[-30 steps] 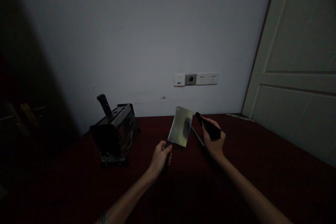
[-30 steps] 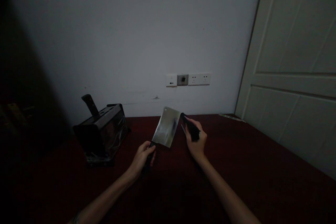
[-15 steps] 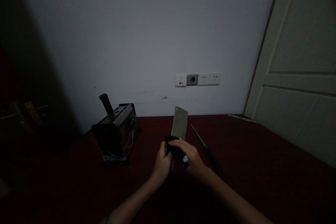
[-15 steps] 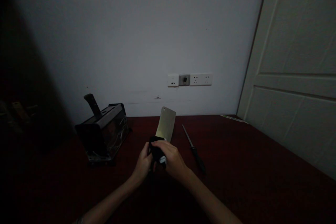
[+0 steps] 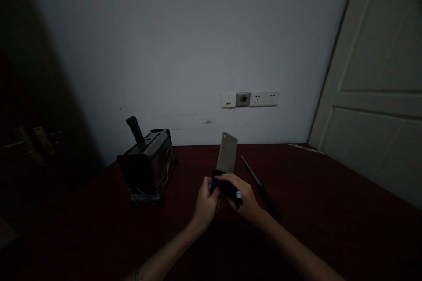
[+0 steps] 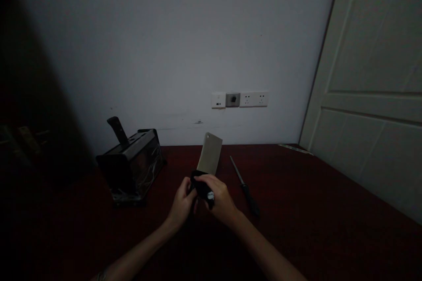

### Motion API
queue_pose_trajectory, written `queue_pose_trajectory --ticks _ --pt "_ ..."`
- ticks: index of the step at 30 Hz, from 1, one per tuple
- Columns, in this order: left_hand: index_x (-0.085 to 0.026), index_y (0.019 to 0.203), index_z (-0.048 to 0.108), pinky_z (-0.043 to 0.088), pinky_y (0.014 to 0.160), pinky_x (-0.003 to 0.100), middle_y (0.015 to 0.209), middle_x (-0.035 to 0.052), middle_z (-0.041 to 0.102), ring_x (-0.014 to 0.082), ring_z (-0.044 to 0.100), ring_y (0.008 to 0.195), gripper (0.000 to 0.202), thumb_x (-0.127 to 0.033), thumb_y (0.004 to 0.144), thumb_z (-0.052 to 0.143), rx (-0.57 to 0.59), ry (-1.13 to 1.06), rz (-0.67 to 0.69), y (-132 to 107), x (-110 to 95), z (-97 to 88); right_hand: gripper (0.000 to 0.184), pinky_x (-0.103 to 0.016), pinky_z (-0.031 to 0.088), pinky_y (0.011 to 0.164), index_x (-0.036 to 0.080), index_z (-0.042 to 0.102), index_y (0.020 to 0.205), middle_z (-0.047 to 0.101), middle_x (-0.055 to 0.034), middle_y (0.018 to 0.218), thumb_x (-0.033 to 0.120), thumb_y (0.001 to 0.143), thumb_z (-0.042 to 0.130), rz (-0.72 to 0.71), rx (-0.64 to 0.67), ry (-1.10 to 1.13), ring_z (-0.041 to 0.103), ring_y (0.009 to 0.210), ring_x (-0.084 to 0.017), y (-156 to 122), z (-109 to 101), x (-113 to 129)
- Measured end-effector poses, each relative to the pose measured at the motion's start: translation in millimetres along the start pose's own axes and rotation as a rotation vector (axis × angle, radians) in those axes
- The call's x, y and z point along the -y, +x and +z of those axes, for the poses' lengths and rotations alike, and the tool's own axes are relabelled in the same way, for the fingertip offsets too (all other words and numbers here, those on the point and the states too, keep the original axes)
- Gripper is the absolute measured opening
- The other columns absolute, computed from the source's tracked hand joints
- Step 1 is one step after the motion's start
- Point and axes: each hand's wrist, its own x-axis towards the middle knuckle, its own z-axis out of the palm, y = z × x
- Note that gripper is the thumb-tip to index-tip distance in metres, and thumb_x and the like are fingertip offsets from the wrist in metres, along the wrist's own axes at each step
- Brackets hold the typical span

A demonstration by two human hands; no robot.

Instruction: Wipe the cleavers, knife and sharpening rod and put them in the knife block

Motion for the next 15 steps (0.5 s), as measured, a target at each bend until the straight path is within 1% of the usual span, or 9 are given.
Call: queue_pose_trajectory --ticks 2,6,8,10,12,15 --pt "-0.020 0.075 0.037 0.026 0.033 0.016 0.046 -0.0105 0.039 0.0055 0.036 0.034 0.024 -0.039 0.076 0.052 -0.008 0.014 0.009 -1.1 0.4 0.6 0.049 -0.035 0.047 0.085 0.021 0.050 0.112 0.061 -0.0089 0.105 0.003 0.067 0.047 0.013 0.003 -0.002 0.057 0.099 -0.020 0.5 -0.4 -0.3" --pt "-0.019 0.075 0.040 0.031 0.036 0.017 0.049 -0.0088 0.043 0.0058 0.040 0.037 0.022 -0.036 0.075 0.053 -0.034 0.044 0.057 0.7 -0.9 -1.0 0.037 -0.034 0.049 0.079 0.020 0.053 0.104 0.064 -0.0082 0.096 0.006 0.070 0.050 0.051 -0.022 -0.057 0.061 0.089 -0.020 1.0 -3.2 -4.7" --pt "-0.018 0.075 0.042 0.033 0.037 0.017 0.052 -0.0072 0.046 0.0065 0.043 0.039 0.022 -0.035 0.073 0.056 -0.055 0.062 0.064 3.5 -3.4 -2.8 0.035 -0.034 0.049 0.077 0.019 0.055 0.101 0.065 -0.0082 0.093 0.007 0.069 0.051 0.062 -0.025 -0.092 0.061 0.087 -0.020 0.4 -5.4 -8.2" --pt "-0.017 0.075 0.044 0.034 0.037 0.018 0.055 -0.0059 0.049 0.0073 0.045 0.040 0.021 -0.031 0.069 0.059 -0.088 0.076 0.042 7.1 -6.2 -5.0 0.032 -0.034 0.049 0.077 0.018 0.056 0.099 0.065 -0.0082 0.092 0.008 0.069 0.051 0.088 -0.051 -0.101 0.062 0.086 -0.021 -0.4 -6.9 -12.2" --pt "-0.017 0.074 0.046 0.034 0.038 0.018 0.056 -0.0048 0.051 0.0081 0.047 0.041 0.020 -0.027 0.065 0.061 -0.121 0.091 0.023 10.6 -8.2 -7.3 0.026 -0.033 0.049 0.076 0.018 0.058 0.096 0.066 -0.0074 0.090 0.011 0.071 0.051 0.172 -0.121 -0.068 0.063 0.083 -0.020 -0.6 -6.4 -16.2" --pt "-0.015 0.072 0.050 0.039 0.048 0.019 0.061 -0.0015 0.057 0.0106 0.053 0.053 0.019 -0.022 0.061 0.063 -0.158 0.115 0.049 14.0 -8.7 -10.6 0.017 -0.033 0.049 0.074 0.016 0.061 0.090 0.067 -0.0068 0.084 0.023 0.076 0.054 0.427 -0.328 0.046 0.063 0.080 -0.020 1.8 -1.8 -21.0"
